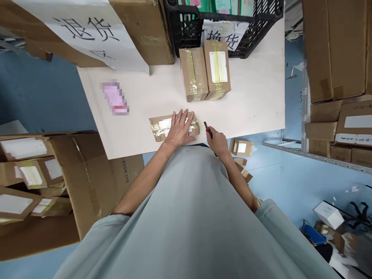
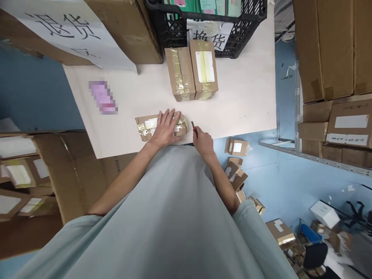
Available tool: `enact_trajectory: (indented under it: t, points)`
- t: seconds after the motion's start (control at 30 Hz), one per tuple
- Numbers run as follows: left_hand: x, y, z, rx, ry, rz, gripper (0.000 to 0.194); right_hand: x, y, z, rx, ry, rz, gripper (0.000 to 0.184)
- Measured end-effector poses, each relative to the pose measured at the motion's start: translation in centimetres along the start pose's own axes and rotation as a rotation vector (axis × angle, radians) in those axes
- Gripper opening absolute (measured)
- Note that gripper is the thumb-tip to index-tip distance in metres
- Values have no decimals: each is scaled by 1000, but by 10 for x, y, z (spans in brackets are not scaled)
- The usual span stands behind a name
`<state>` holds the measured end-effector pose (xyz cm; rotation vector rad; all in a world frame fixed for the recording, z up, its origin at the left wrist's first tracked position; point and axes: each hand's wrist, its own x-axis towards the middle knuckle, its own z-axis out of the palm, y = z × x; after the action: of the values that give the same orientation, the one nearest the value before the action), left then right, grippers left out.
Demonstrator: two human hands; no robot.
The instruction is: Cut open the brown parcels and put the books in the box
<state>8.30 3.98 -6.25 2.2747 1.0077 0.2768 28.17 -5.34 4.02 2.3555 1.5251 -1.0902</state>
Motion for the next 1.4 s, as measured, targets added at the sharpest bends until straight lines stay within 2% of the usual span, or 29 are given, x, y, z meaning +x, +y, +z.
enact_trajectory:
  t: [0.17, 0.4, 0.5, 0.7, 0.77, 0.83, 0.93, 1.0, 1.07, 1.17, 1.23, 1.4]
  points:
    - [3, 8, -17, 39, -13, 9, 116, 9, 14, 8, 132, 64, -10, 35]
    - [-29, 23, -85, 30, 89, 15, 128, 13, 29, 3, 480, 209, 17, 39]
    - [-46, 19, -100, 22, 92, -26, 130, 15, 29, 1, 581, 253, -16, 42]
    - [-80, -20, -100, 21, 35, -188, 112, 20, 17, 7, 619, 187, -92, 45]
    - [-88, -25, -102, 58, 38, -231, 114, 21, 12, 11, 609, 153, -106, 42]
    - [-88, -19, -105, 98, 49, -226, 116, 21, 9, 14, 603, 131, -117, 41]
    - [-71, 2, -102, 121, 92, -170, 111, 20, 3, 17, 611, 107, -132, 40]
    - [-53, 16, -94, 120, 109, -132, 106, 20, 1, 17, 628, 98, -145, 39]
    - [-34, 24, -82, 112, 85, -95, 113, 21, -2, 17, 636, 93, -154, 37]
    - [-14, 24, -64, 105, 36, -81, 125, 22, -3, 18, 628, 94, -164, 36]
    - [-8, 21, -58, 106, 31, -88, 125, 23, -3, 18, 629, 101, -171, 36]
    - [-12, 16, -59, 66, 68, -108, 118, 22, -1, 18, 670, 111, -202, 38]
